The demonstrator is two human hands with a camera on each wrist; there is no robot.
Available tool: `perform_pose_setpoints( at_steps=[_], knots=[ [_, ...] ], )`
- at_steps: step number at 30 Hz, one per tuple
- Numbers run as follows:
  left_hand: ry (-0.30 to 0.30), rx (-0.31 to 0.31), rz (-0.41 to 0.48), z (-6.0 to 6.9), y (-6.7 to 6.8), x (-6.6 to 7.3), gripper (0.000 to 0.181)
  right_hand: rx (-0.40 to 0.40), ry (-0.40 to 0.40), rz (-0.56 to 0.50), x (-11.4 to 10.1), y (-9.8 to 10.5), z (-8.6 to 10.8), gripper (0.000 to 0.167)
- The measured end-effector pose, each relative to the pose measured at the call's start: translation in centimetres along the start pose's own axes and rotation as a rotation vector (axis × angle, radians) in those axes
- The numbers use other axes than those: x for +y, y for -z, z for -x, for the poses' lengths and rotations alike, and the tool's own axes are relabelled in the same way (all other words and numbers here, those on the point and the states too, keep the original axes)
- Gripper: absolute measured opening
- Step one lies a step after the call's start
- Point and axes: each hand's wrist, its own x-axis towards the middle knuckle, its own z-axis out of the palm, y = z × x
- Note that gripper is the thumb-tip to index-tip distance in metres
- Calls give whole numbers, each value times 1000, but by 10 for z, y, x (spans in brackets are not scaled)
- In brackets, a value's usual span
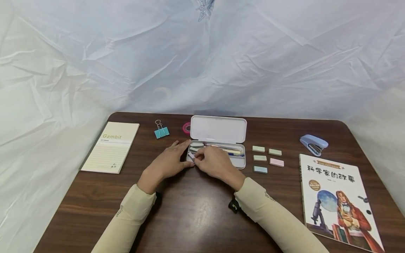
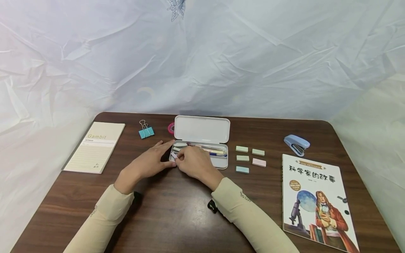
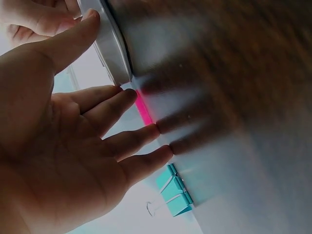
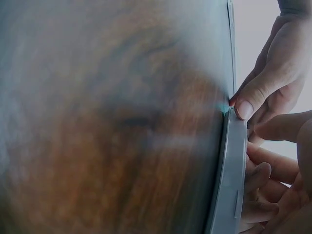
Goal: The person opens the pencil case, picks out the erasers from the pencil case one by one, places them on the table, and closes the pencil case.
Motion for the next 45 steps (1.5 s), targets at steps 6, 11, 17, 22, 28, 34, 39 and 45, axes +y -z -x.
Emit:
perform_pose_setpoints(
  at_steps=[6,11,17,22,28,34,39,45],
  knots=[
    [-6,-5,35,6,11,13,92,24,-5,29,13,-16,-7,14],
    [1,-6,34,4,9,9,93,24,-25,10,14,-16,-7,12],
    [0,-19,53,3,9,5,90,55,9,-55,15,-11,0,14],
    [25,-34,81,0,7,0,94,65,6,-104,11,2,10,18],
    [32,-53,101,6,17,12,92,58,-1,-129,11,22,23,18],
    [19,-38,92,2,10,1,95,46,-19,-127,28,41,42,20],
    [9,-45,95,5,14,8,92,32,-82,-127,50,67,69,19],
    [8,-39,101,7,16,12,89,51,-156,-92,83,101,107,17]
  ],
)
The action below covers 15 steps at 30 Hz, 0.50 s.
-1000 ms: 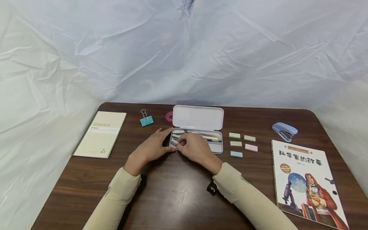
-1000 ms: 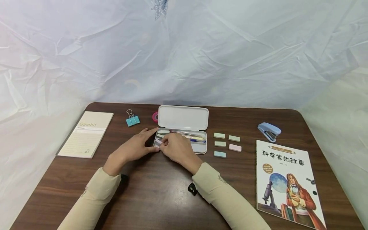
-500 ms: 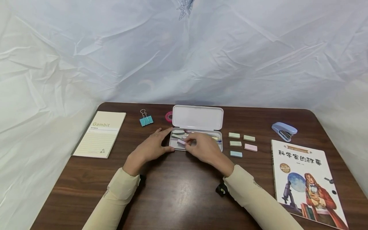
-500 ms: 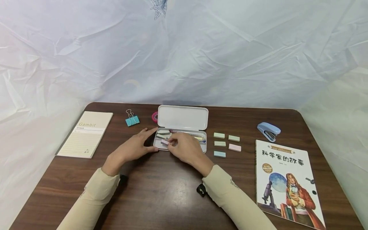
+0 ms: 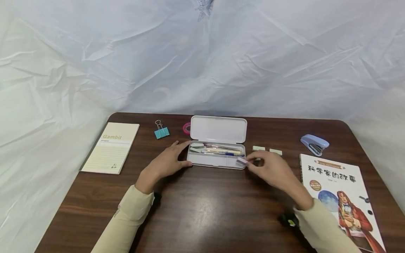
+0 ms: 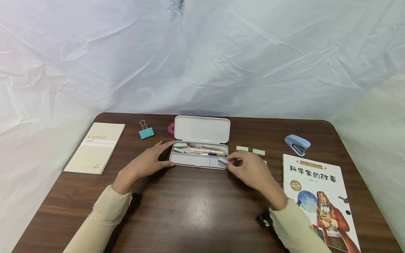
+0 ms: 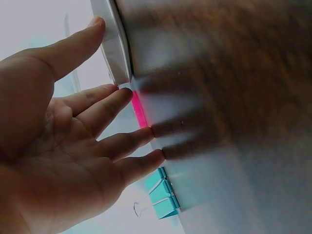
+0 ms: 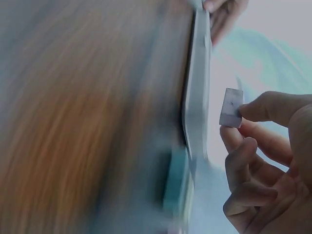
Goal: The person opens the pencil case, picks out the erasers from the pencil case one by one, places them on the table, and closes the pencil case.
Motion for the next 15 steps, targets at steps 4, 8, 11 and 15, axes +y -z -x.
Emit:
perform_pose_setpoints(
  at_steps=[4,8,11,15],
  knots=[
    [13,-14,27,1,1,-1,91,43,-29,10,33,20,20,17],
    [24,-8,22,-5,-6,-15,92,31,-83,47,55,36,34,19],
    [16,1,27,-7,-8,-23,92,-18,-127,81,60,45,40,22],
    [-12,1,44,-5,-5,-21,91,-57,-149,105,66,50,43,22]
  ],
)
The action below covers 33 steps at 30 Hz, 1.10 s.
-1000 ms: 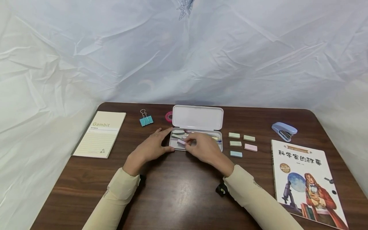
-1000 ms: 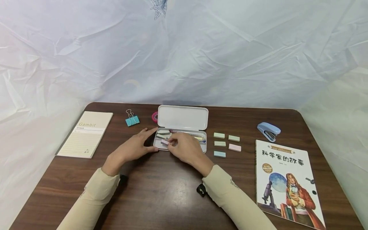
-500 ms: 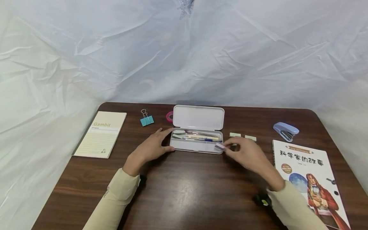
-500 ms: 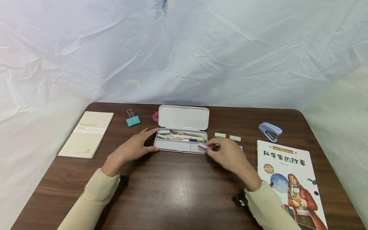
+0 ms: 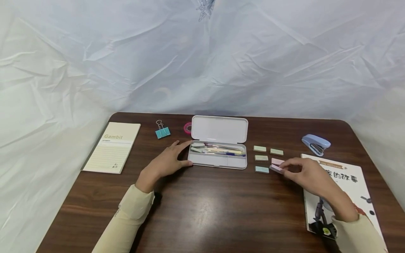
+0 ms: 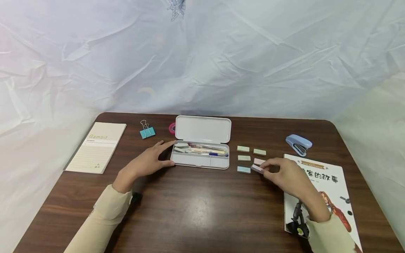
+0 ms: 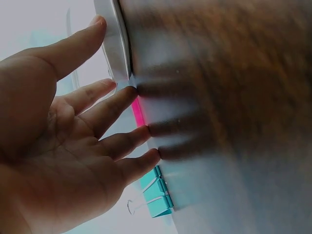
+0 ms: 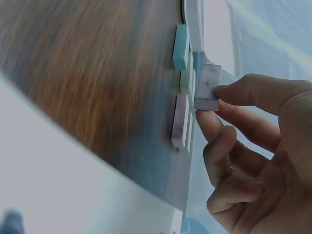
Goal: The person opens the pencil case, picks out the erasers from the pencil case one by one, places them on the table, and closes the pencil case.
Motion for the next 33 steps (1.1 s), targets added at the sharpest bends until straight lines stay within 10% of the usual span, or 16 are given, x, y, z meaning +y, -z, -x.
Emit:
perform_pose_setpoints(
  at_steps=[33],
  knots=[
    [62,-50,1,16,16,32,84,13,15,81,11,-3,-4,10]
  ],
)
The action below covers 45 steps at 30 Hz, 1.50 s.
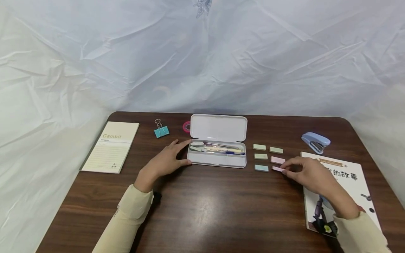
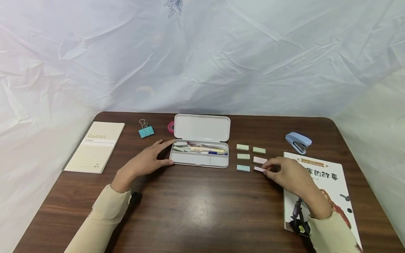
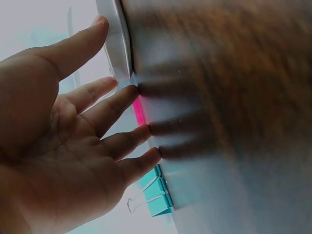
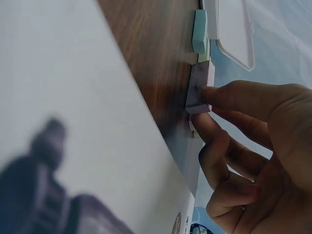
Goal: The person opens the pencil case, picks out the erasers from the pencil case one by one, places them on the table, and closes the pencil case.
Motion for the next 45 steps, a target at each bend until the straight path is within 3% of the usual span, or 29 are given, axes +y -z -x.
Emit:
perform_pose_setpoints(
  at_steps=[2,14,20,32,35,37,38,42,45],
  knots=[
    [9,-11,8,3,3,6,85,1,3,1,-1,-1,1,9],
    [-63,39,-6,-14,-10,-29,90,-2,16,-22,-3,-5,1,8],
    [-57,35,-1,-15,-10,-31,91,-10,16,-58,-3,-7,0,10],
    [-42,4,12,0,1,-5,85,-25,4,-70,-3,-7,2,11],
    [-54,10,9,-1,-1,-6,85,-6,17,-73,-7,-5,0,11],
    [-54,5,17,2,1,-3,85,11,25,-85,-14,-5,-3,13],
    [-72,19,10,0,-2,-8,84,15,31,-99,-17,-5,-6,14],
    [-52,11,11,2,1,-1,83,6,62,-170,-38,-8,-19,19],
    [-36,16,11,-3,-2,-7,85,-12,92,-223,-59,-14,-33,19]
  ],
)
